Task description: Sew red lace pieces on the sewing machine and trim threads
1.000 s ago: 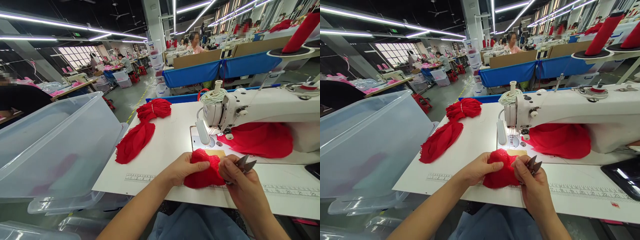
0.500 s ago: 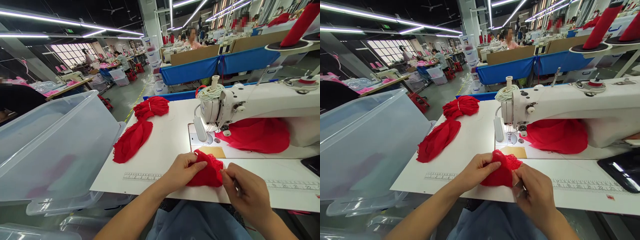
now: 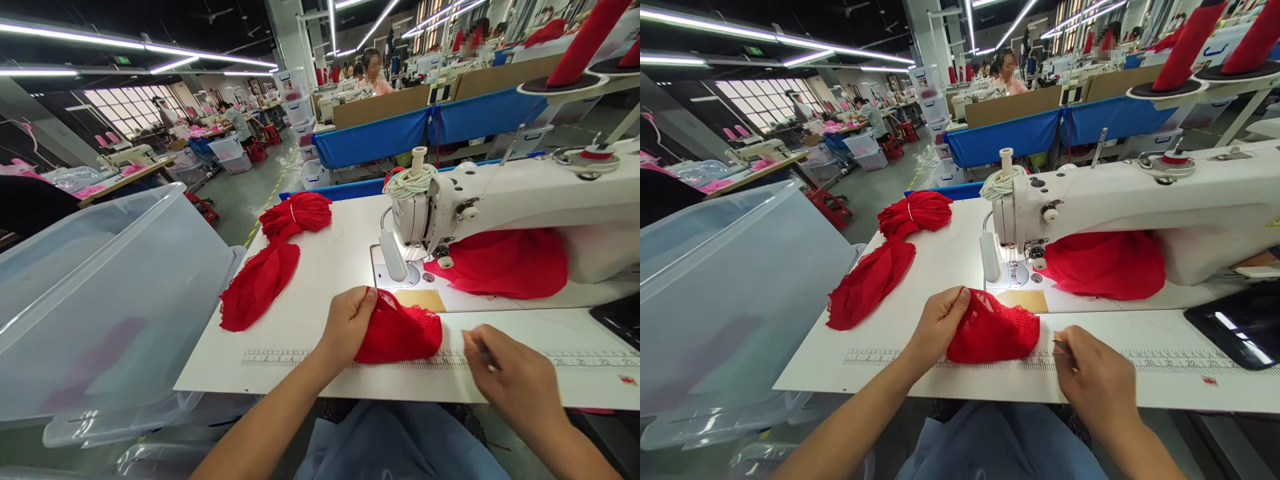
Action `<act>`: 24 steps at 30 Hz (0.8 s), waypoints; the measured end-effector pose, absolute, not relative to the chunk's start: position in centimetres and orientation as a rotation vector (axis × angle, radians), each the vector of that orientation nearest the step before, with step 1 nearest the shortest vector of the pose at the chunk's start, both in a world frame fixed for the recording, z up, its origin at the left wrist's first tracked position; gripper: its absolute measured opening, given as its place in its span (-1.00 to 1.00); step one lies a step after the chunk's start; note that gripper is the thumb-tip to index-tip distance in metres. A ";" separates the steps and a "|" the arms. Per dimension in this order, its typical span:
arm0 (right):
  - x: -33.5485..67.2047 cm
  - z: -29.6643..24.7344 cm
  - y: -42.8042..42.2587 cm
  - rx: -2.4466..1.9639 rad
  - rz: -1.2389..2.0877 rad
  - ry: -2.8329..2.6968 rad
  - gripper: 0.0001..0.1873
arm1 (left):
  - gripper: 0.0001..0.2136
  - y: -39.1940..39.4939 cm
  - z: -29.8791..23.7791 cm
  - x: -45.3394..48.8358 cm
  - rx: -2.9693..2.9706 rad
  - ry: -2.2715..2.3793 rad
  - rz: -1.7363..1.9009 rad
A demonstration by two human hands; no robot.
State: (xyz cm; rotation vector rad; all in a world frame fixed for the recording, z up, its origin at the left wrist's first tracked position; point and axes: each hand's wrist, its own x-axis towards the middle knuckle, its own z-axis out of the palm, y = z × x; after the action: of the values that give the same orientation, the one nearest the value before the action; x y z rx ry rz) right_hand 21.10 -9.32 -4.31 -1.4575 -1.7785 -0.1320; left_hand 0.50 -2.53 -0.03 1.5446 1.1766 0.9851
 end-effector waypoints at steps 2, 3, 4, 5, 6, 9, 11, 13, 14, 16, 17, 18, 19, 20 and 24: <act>22.1 -4.9 -9.8 -1.617 0.105 -1.634 -0.73 | -0.45 -2.1 -0.3 -0.2 1.412 1.125 0.859; 22.3 -5.0 -10.0 -1.632 0.251 -1.593 -0.71 | -0.46 -2.0 -0.5 -0.4 1.319 1.071 0.801; 22.3 -5.0 -10.2 -1.606 0.388 -1.571 -0.70 | -0.47 -1.9 -0.7 -0.4 1.214 1.016 0.765; 22.0 -4.8 -10.3 -1.559 0.491 -1.551 -0.71 | -0.49 -1.9 -0.9 -0.2 1.107 0.967 0.751; 21.6 -4.6 -10.2 -1.515 0.558 -1.519 -0.73 | -0.51 -1.9 -1.0 0.1 1.013 0.925 0.748; 19.9 -3.4 -9.4 -1.478 0.571 -1.387 -0.74 | -0.54 -2.0 -0.8 1.3 0.879 0.836 0.720; 18.9 -2.8 -8.5 -1.466 0.559 -1.366 -0.75 | -0.53 -2.1 -0.3 2.1 0.885 0.806 0.702; 18.3 -2.4 -7.7 -1.446 0.560 -1.386 -0.70 | -0.54 -2.1 0.1 2.5 0.937 0.803 0.708; 18.2 -2.3 -7.5 -1.441 0.561 -1.396 -0.68 | -0.55 -2.0 0.2 2.6 0.973 0.810 0.720; 18.1 -2.3 -7.1 -1.425 0.564 -1.434 -0.68 | -0.57 -1.7 0.0 2.7 1.037 0.839 0.751; 18.1 -2.4 -7.1 -1.404 0.567 -1.465 -0.68 | -0.57 -1.5 -0.2 2.7 1.051 0.857 0.788; 18.1 -2.5 -7.0 -1.380 0.569 -1.496 -0.68 | -0.57 -1.3 -0.5 2.7 1.048 0.874 0.840; 18.1 -2.7 -7.0 -1.363 0.564 -1.519 -0.68 | -0.56 -1.1 -0.9 2.7 1.024 0.884 0.899; 18.1 -2.8 -6.9 -1.356 0.561 -1.528 -0.67 | -0.55 -0.9 -1.3 2.7 0.985 0.886 0.956; 18.1 -3.4 -6.1 -1.424 0.643 -1.459 -0.62 | -0.53 -0.2 -2.3 2.8 0.796 0.832 0.959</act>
State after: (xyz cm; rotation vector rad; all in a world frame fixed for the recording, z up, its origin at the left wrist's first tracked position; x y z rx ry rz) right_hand 18.13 -6.13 -3.40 -1.4239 -1.4585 0.6432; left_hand 2.79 -0.19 -2.32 0.7961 0.8315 0.9593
